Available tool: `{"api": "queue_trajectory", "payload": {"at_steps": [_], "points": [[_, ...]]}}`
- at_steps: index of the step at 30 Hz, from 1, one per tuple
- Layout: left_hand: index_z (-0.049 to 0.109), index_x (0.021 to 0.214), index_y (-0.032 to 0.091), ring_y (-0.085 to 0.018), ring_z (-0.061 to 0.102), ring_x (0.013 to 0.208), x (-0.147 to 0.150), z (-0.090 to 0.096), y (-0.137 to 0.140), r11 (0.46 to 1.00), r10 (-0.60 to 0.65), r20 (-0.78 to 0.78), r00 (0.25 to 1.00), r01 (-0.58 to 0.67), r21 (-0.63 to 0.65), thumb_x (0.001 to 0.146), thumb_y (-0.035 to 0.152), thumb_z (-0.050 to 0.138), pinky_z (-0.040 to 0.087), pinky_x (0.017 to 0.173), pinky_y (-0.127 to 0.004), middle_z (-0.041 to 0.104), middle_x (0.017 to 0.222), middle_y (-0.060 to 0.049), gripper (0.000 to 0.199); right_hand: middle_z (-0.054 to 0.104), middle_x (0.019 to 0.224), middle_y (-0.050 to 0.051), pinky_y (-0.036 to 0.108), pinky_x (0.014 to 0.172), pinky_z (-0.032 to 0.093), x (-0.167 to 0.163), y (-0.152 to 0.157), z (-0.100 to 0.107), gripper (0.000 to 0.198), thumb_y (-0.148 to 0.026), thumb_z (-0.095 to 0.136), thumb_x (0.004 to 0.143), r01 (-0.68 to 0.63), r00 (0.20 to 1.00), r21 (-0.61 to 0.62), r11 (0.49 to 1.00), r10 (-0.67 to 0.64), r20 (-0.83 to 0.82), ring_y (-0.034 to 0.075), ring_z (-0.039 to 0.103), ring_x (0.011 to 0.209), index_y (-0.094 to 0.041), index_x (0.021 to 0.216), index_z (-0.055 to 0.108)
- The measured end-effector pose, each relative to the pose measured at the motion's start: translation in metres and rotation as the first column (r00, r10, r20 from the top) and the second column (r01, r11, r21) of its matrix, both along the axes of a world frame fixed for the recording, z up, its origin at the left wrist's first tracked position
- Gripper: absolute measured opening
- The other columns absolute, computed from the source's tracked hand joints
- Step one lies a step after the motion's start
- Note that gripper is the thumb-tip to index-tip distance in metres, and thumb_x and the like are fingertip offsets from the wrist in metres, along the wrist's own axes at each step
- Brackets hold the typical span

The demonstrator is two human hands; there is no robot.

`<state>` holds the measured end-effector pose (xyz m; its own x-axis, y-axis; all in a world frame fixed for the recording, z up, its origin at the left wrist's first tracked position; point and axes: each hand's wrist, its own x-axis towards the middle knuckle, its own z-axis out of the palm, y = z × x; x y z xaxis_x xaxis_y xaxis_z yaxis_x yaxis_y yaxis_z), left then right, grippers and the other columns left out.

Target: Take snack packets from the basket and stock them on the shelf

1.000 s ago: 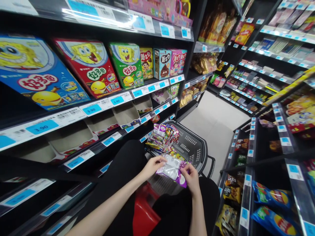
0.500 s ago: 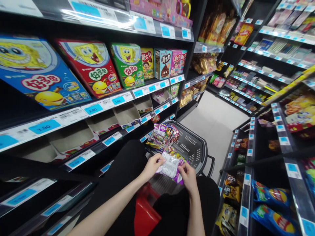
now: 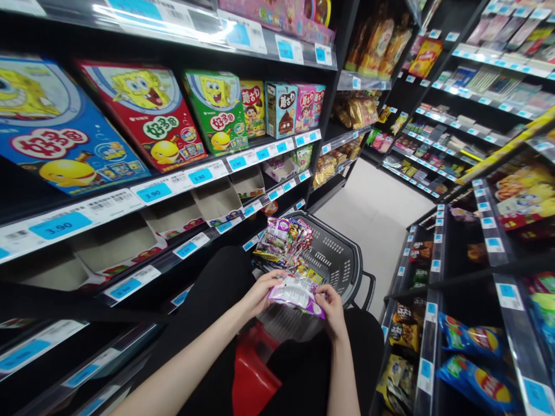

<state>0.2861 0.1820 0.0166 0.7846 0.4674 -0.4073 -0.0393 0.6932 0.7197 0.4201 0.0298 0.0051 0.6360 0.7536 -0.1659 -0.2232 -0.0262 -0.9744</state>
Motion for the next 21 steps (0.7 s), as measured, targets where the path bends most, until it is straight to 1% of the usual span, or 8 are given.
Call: {"api": "queue_trajectory", "payload": {"at_steps": [2, 5, 8, 10, 12, 15, 18, 21], "points": [[0.054, 0.073, 0.014, -0.005, 0.044, 0.044, 0.001, 0.001, 0.0, 0.998, -0.009, 0.005, 1.0, 0.01, -0.07, 0.059, 0.013, 0.056, 0.032, 0.04, -0.016, 0.049, 0.054, 0.004, 0.014, 0.059, 0.076, 0.004, 0.026, 0.053, 0.041, 0.002, -0.002, 0.002, 0.026, -0.042, 0.064, 0.066, -0.016, 0.991, 0.037, 0.999, 0.021, -0.132, 0.014, 0.05, 0.06, -0.018, 0.077, 0.061], [0.059, 0.073, 0.011, -0.008, 0.05, 0.051, 0.0, 0.003, 0.001, 0.993, 0.009, 0.046, 0.999, -0.003, -0.12, 0.059, 0.01, 0.055, 0.043, 0.049, -0.02, 0.053, 0.056, 0.0, 0.014, 0.061, 0.097, 0.011, 0.033, 0.067, 0.046, 0.002, -0.009, 0.009, 0.047, -0.056, 0.056, 0.068, -0.049, 0.954, 0.139, 0.989, 0.088, -0.287, 0.021, 0.057, 0.08, -0.017, 0.094, 0.063], [0.063, 0.079, 0.007, -0.011, 0.054, 0.057, -0.002, 0.006, 0.002, 0.992, -0.013, 0.105, 0.994, 0.026, -0.127, 0.058, 0.01, 0.052, 0.049, 0.062, -0.03, 0.058, 0.059, -0.004, 0.023, 0.061, 0.104, 0.009, 0.031, 0.075, 0.046, 0.002, -0.014, 0.011, 0.054, -0.047, 0.071, 0.055, -0.031, 0.944, 0.18, 0.983, 0.088, -0.318, 0.022, 0.057, 0.09, -0.019, 0.1, 0.062], [0.063, 0.081, 0.007, -0.013, 0.057, 0.061, -0.003, 0.007, 0.002, 0.996, -0.048, 0.092, 0.995, 0.054, -0.066, 0.056, 0.008, 0.053, 0.05, 0.065, -0.031, 0.06, 0.061, -0.004, 0.027, 0.065, 0.094, 0.007, 0.027, 0.069, 0.048, 0.001, -0.012, 0.007, 0.047, -0.035, 0.077, 0.052, 0.032, 0.949, 0.118, 0.992, 0.007, -0.317, 0.019, 0.06, 0.081, -0.019, 0.094, 0.063], [0.062, 0.08, 0.008, -0.015, 0.059, 0.066, -0.003, 0.006, 0.001, 0.996, -0.084, 0.015, 0.996, 0.083, 0.044, 0.056, 0.009, 0.058, 0.051, 0.062, -0.03, 0.063, 0.067, -0.005, 0.025, 0.067, 0.075, 0.004, 0.023, 0.054, 0.047, 0.002, -0.008, 0.0, 0.035, -0.036, 0.075, 0.054, 0.092, 0.947, 0.008, 0.996, -0.085, -0.308, 0.015, 0.061, 0.062, -0.017, 0.081, 0.063], [0.059, 0.073, 0.01, -0.018, 0.061, 0.064, -0.001, -0.001, -0.001, 0.969, -0.135, -0.141, 0.981, 0.161, 0.188, 0.06, 0.022, 0.062, 0.05, 0.05, -0.029, 0.064, 0.07, -0.007, 0.018, 0.056, 0.044, -0.003, 0.018, 0.031, 0.028, 0.006, -0.005, -0.01, 0.034, -0.047, 0.069, 0.058, 0.136, 0.962, -0.154, 0.979, -0.167, -0.215, 0.008, 0.044, 0.032, -0.016, 0.063, 0.056], [0.052, 0.061, 0.013, -0.015, 0.058, 0.048, 0.0, -0.011, -0.004, 0.919, -0.183, -0.264, 0.947, 0.26, 0.296, 0.065, 0.031, 0.058, 0.043, 0.037, -0.023, 0.062, 0.059, -0.005, 0.02, 0.037, 0.029, -0.009, 0.018, 0.028, 0.016, 0.013, -0.009, -0.019, 0.04, -0.054, 0.063, 0.061, 0.168, 0.985, -0.248, 0.954, -0.174, -0.003, 0.004, 0.026, 0.025, -0.017, 0.052, 0.049], [0.047, 0.054, 0.015, -0.01, 0.048, 0.033, 0.001, -0.017, -0.005, 0.83, -0.153, -0.348, 0.925, 0.312, 0.462, 0.069, 0.029, 0.052, 0.032, 0.032, -0.019, 0.055, 0.044, 0.001, 0.021, 0.033, 0.026, -0.009, 0.02, 0.029, 0.019, 0.017, -0.013, -0.026, 0.047, -0.059, 0.06, 0.059, 0.205, 0.974, -0.325, 0.923, -0.16, 0.161, 0.006, 0.028, 0.025, -0.018, 0.042, 0.045]]}}
